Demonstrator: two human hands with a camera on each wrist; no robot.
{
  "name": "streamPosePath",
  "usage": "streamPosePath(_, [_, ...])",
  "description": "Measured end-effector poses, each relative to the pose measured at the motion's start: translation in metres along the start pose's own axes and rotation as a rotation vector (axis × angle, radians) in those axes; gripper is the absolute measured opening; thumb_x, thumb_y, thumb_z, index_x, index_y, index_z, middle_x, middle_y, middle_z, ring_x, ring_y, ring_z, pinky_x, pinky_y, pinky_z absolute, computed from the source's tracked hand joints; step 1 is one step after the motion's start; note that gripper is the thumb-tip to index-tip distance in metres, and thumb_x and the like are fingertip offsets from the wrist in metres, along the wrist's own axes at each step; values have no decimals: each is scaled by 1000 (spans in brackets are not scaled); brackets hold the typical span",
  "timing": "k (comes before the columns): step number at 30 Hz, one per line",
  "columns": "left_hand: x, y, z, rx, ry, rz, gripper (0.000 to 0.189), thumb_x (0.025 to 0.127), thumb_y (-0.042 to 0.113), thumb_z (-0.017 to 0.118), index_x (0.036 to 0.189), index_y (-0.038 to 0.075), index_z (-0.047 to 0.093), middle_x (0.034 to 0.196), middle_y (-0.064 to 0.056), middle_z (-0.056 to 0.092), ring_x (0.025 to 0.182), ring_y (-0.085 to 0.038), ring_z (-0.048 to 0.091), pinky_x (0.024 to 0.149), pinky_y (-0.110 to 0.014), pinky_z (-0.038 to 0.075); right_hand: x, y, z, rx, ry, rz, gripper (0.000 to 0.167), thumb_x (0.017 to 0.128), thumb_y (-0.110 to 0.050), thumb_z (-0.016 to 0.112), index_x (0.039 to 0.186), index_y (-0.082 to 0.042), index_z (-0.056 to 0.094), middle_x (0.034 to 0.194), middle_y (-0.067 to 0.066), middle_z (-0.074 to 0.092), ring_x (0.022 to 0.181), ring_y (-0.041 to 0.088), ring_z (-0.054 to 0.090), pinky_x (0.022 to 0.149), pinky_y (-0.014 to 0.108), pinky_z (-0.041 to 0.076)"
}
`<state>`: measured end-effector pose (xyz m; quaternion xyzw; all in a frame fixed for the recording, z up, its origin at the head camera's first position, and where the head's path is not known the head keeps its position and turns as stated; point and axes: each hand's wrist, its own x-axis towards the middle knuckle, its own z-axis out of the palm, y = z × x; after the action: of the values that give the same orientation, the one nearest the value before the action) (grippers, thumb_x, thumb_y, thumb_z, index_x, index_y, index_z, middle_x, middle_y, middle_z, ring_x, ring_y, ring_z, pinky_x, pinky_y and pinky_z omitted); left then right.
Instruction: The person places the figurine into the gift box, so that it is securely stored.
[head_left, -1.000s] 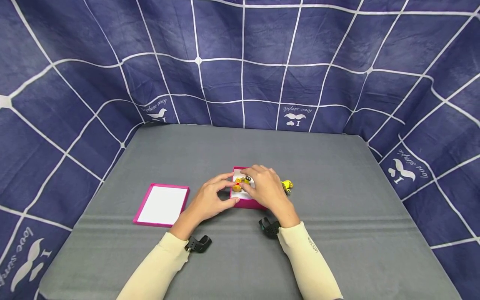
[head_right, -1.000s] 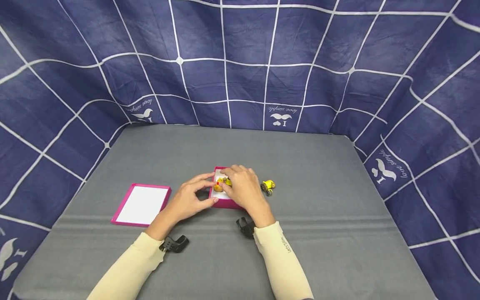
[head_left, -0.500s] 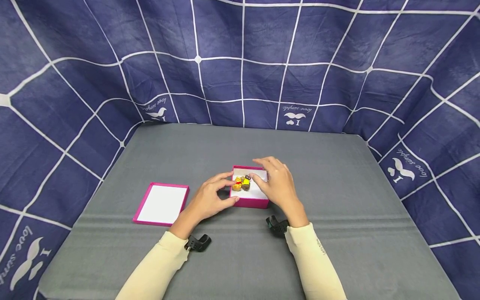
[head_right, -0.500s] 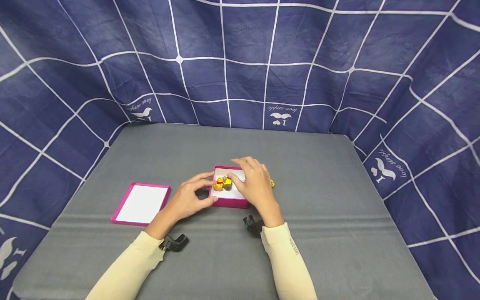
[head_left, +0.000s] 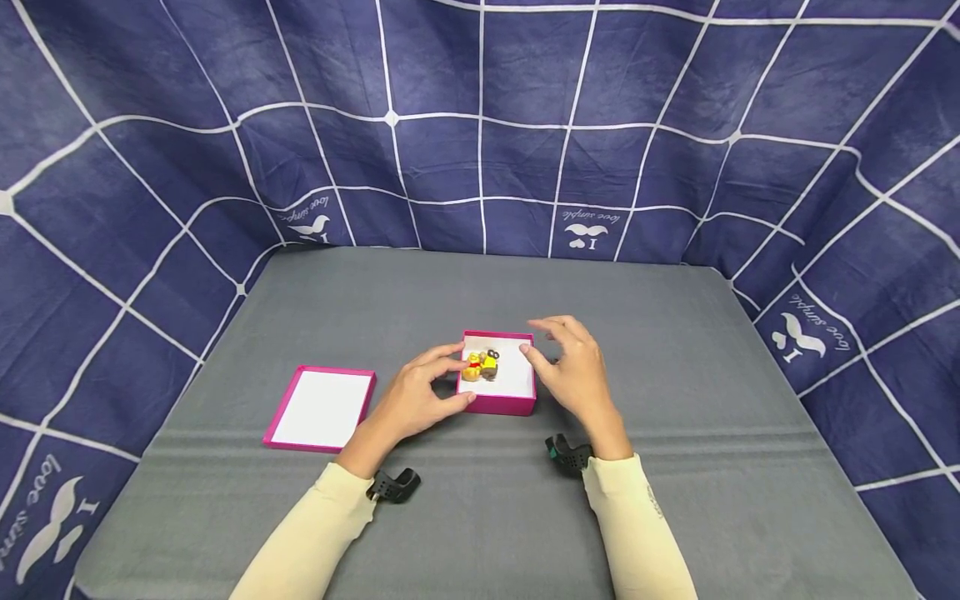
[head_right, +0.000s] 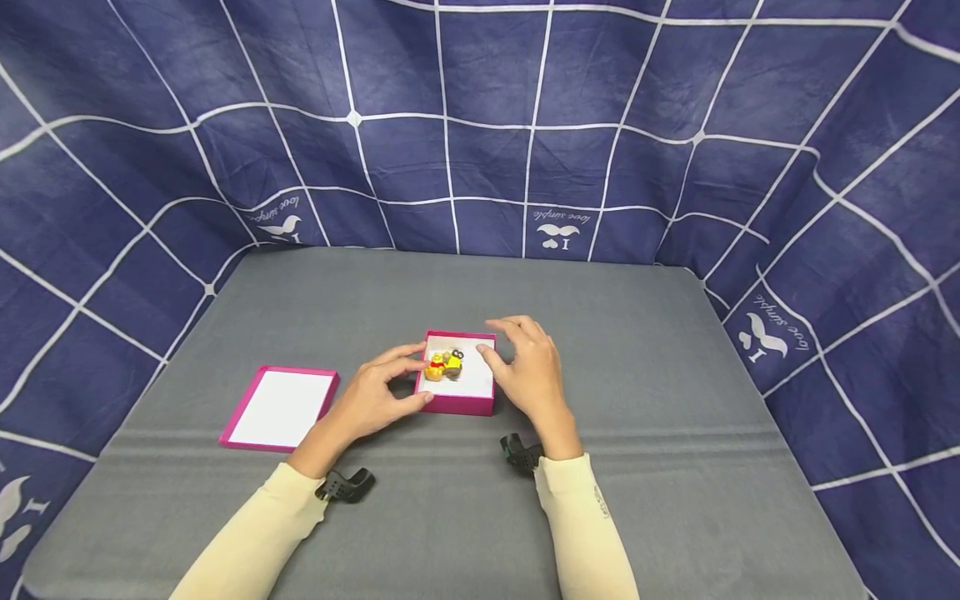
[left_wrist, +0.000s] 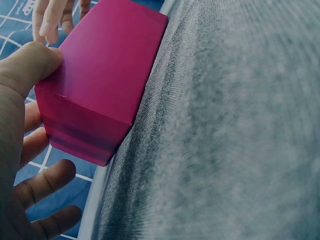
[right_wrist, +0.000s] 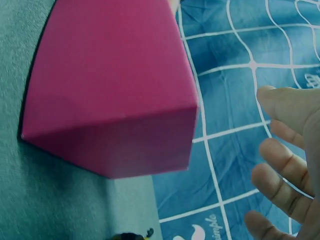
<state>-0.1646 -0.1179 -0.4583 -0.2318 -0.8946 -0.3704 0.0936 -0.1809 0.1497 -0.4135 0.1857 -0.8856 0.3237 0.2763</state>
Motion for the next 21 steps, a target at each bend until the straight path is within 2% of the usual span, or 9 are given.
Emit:
streamPosePath(7, [0,-2,0,-6,3,9,47,80,40,82,122,20,73,148,11,54,131,-14,56,103,-41,52,-3,7,-11,49,36,56,38,83,-21,82,119,-13,73,106,7,70,94,21,63,77,39,50])
streamPosePath(12, [0,-2,0,-15,3,18,47,81,40,82,122,20,73,148,8,55,134,-15,55,105,-43,50,-8,17,-14,76,80,83,40,82,-20,83,120,-14,72,108,4,70,93,20,64,75,35,49])
streamPosePath(21, [0,-2,0,-22,2,24,48,81,41,82,122,17,73,148,7,55,134,-15,54,105,-44,50,-17,35,-19,96,114,137,45,82,-19,83,124,-13,69,113,7,70,91,22,65,78,44,51])
